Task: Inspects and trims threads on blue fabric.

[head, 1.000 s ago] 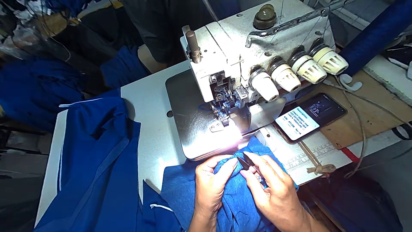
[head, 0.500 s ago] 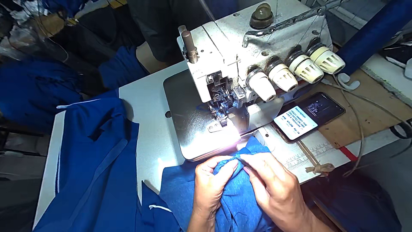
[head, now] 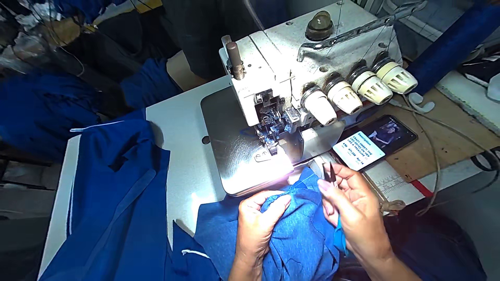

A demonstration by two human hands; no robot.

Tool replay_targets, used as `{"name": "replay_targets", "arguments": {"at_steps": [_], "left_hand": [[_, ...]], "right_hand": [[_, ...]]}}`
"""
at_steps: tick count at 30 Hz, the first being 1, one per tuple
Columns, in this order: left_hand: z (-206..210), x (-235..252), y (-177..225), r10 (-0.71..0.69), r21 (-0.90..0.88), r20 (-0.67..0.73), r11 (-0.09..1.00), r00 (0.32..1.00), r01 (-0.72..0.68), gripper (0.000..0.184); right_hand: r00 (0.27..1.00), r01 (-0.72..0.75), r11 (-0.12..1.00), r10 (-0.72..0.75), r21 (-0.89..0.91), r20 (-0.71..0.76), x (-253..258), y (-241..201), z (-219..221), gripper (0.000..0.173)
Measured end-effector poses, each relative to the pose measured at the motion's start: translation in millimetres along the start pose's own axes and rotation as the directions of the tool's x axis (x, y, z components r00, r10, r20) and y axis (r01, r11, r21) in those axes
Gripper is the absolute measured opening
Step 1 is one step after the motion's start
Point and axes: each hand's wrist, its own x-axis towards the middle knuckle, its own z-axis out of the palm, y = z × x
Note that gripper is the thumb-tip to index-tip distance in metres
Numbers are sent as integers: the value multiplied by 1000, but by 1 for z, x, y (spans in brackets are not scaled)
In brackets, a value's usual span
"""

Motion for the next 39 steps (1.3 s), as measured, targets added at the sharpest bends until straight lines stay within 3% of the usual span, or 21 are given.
{"name": "replay_targets", "arguments": {"at_steps": [2,3,5,7,9,12,16,39], "left_hand": [[1,0,0,-14,3,-19,1000,1000,14,4],[1,0,1,-18,9,-28,1000,999,19,4],[2,0,1,-27,23,-38,999,999,28,4],[3,1,1,-20,27,-36,999,999,21,5],[3,1,1,-22,18,-34,1000,999,22,5],[2,1,1,-27,18,-32,999,999,28,8],[2,0,2,-29,8,-36,1000,999,29,9],[0,0,0,-16,34,-36,999,999,17,8]], "right_hand": [[992,-124,992,125,26,-30,10,-2,-7,34],[992,-127,990,126,-66,-31,12,-2,-12,36],[1000,19,919,-21,-394,1,7,-1,-20,41],[956,289,781,-266,-554,123,-3,0,-22,38],[899,438,747,-354,-500,258,-10,-4,-16,31],[847,521,721,-373,-457,378,-18,-1,-1,27],[835,549,664,-409,-507,368,-18,7,5,27],[841,542,639,-406,-546,359,-18,7,3,27]]}}
